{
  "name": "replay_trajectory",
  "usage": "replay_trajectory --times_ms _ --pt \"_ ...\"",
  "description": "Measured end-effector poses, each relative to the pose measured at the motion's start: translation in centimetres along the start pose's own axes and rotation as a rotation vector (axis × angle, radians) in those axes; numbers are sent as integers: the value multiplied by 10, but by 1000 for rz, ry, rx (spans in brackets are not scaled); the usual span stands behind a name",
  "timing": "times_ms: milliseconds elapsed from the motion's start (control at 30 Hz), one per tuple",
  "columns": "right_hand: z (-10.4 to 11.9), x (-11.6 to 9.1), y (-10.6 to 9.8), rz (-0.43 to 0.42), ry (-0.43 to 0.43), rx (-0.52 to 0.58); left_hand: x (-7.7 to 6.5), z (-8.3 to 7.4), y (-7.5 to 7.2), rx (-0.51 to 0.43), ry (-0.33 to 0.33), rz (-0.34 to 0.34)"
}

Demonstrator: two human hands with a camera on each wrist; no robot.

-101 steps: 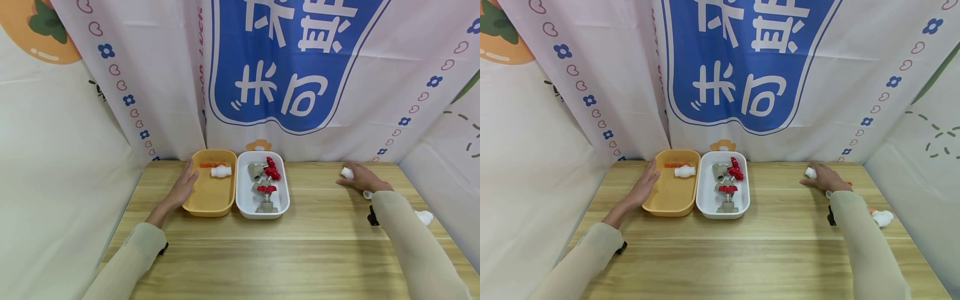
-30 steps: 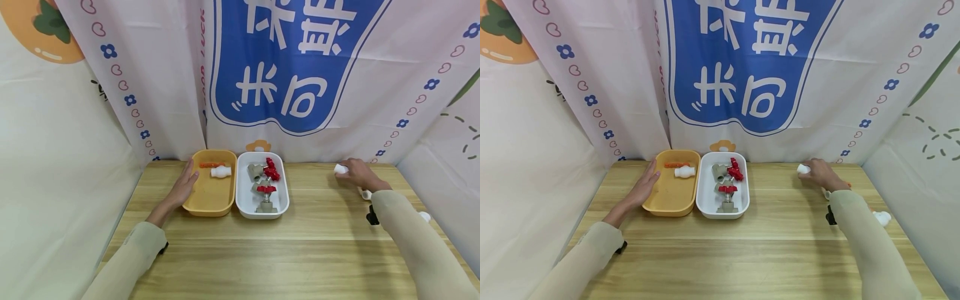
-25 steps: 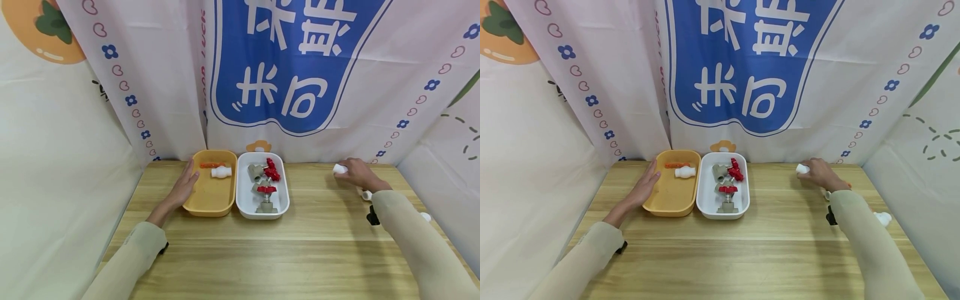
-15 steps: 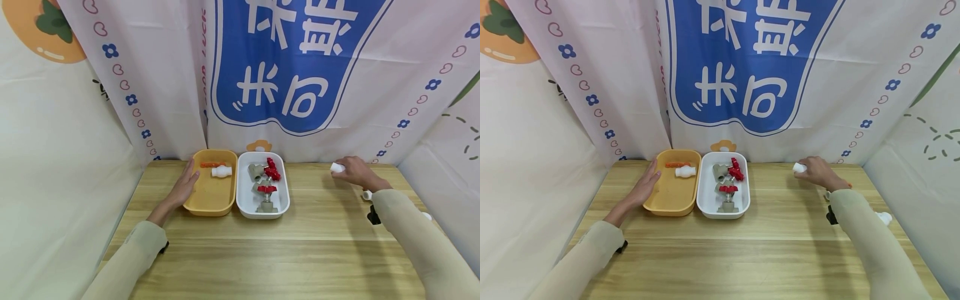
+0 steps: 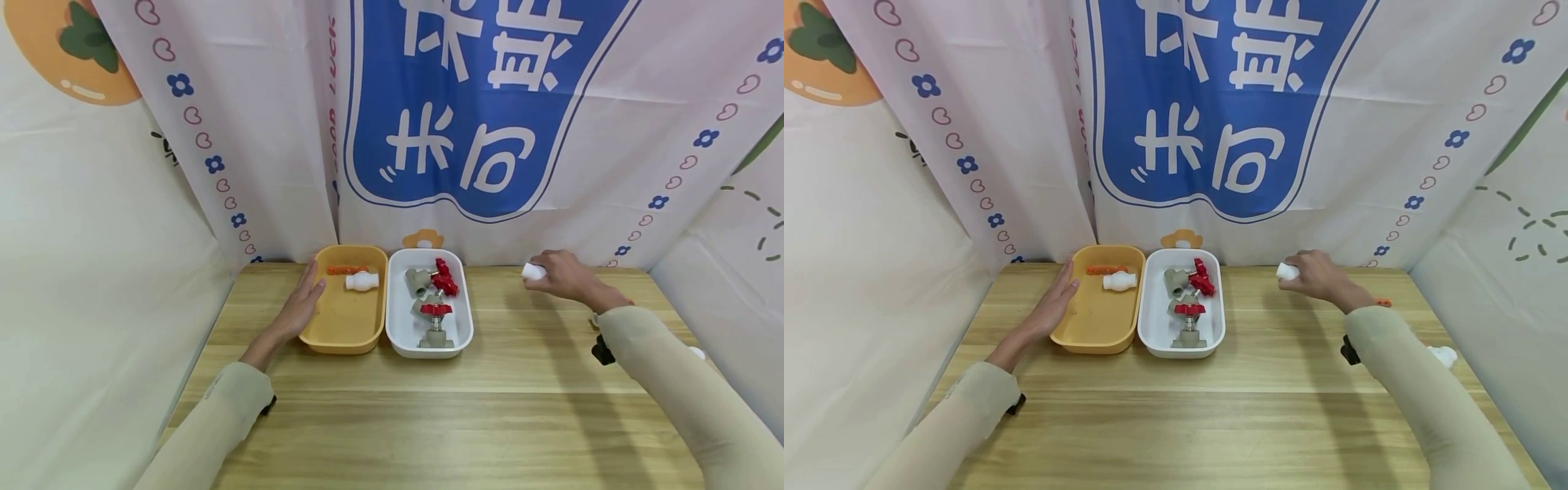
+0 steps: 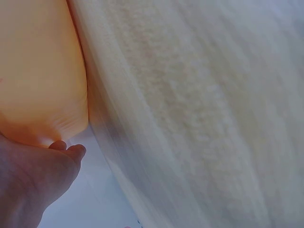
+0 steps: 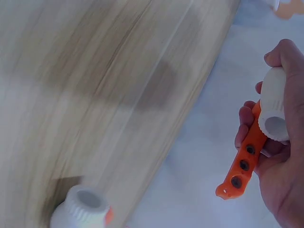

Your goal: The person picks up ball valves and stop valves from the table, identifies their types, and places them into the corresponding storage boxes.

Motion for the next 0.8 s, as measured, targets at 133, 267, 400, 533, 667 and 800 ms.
replay_trajectory --times_ms 133,267,400,533,667,800 --pt "20 4 -5 -22 -48 8 0 -1 -1 2 6 -4" --pt "39 9 -9 -46 -101 -2 0 -1 -1 3 13 -1" --pt "54 15 -10 -59 -144 -5 0 -3 -1 8 27 2" --pt "68 21 -10 -55 -163 -4 0 -2 0 16 30 5" --pt "86 26 -12 -44 -177 -11 0 -2 0 21 28 7" --pt "105 30 -15 -27 -194 -1 0 -2 -1 25 31 5"
Point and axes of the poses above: each hand's wrist, its own x-axis towards the middle knuckle, its own y-axis out of the palm, z = x × y, the point moved 9 cm from there along x, towards the middle knuckle, and after that the axes turned 4 degrees about z, right-handed, at the moved point
